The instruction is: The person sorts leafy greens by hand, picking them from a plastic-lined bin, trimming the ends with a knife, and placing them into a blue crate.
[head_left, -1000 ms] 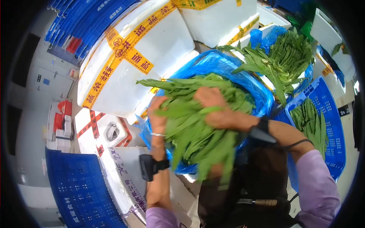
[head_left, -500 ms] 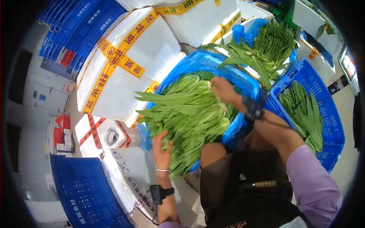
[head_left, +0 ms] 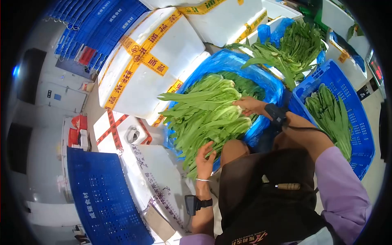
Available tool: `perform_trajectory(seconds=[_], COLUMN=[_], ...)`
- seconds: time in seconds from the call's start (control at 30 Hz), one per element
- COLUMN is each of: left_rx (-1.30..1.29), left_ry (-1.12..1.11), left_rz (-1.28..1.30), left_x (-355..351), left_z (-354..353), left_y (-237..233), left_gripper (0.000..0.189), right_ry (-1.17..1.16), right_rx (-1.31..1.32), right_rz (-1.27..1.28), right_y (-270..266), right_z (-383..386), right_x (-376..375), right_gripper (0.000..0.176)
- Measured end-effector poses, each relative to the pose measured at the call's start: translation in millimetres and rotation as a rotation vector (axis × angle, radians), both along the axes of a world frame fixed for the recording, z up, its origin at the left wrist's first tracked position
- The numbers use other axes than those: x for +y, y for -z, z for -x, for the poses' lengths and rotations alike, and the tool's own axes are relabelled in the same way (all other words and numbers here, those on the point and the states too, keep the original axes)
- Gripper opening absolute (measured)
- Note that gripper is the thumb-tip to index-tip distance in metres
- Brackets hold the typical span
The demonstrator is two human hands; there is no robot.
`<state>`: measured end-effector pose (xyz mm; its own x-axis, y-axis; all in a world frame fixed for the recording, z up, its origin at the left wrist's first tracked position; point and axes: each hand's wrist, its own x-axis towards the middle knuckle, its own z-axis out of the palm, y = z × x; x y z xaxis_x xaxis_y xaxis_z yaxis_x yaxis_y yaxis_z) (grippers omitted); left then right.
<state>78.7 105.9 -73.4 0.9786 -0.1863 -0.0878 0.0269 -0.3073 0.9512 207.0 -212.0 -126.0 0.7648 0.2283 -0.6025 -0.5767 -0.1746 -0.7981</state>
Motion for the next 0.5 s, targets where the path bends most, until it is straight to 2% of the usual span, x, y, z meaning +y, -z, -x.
perform_trajectory(seconds=[0.07, 0.1, 0.13, 0.2, 0.23, 0.27, 0.3, 0.33, 0.4, 0.43, 0.47, 0.5], left_rx=[0.067, 0.06, 0.122, 0.168, 0.307, 0.443, 0.501, 0.49, 0.627, 0.571, 0.569, 0.475], left_ry=[-0.015, -0.018, -0.039, -0.07, -0.15, -0.23, -0.224, -0.235, -0.301, -0.268, -0.273, -0.181], left_rz=[0.096, 0.097, 0.113, 0.129, 0.364, 0.6, 0.667, 0.668, 1.072, 1.13, 1.131, 1.243], left_x=[1.1, -0.2, -3.7, -9.8, -10.5, -9.3, -7.6, -7.7, -10.2, -16.0, -20.9, -28.5], left_z=[2.8, 6.0, 9.5, 13.6, 18.3, 23.5, 27.6, 30.6, 34.2, 36.7, 39.7, 42.8], left_y=[5.7, 5.6, 1.5, -7.4, -10.8, -12.6, -13.0, -16.5, -26.0, -39.7, -53.1, -71.7], left_gripper=[0.041, 0.041, 0.042, 0.043, 0.046, 0.05, 0.067, 0.067, 0.084, 0.094, 0.094, 0.091], right_ry=[-0.015, 0.013, 0.009, 0.022, 0.046, 0.033, 0.042, 0.056, 0.054, 0.048, -0.04, -0.13], right_rx=[-0.282, -0.092, -0.098, -0.352, -0.372, -0.377, -0.624, -0.873, -0.964, -0.967, -1.112, -1.25], right_rz=[-0.206, -0.159, -0.158, -0.044, -0.022, -0.031, 0.055, 0.14, 0.103, 0.098, 0.081, 0.064], right_y=[-22.5, -45.2, -49.7, -57.2, -84.3, -100.2, -112.3, -133.7, -181.7, -191.2, -195.4, -196.7], right_z=[22.0, 23.4, 25.0, 30.7, 42.3, 54.4, 66.4, 81.7, 125.6, 141.9, 157.9, 171.2], right_x=[11.2, 12.1, 19.3, 38.4, 44.9, 51.1, 57.3, 62.5, 62.5, 61.4, 57.8, 54.2], right_gripper=[0.076, 0.073, 0.073, 0.064, 0.053, 0.053, 0.049, 0.045, 0.049, 0.049, 0.051, 0.054])
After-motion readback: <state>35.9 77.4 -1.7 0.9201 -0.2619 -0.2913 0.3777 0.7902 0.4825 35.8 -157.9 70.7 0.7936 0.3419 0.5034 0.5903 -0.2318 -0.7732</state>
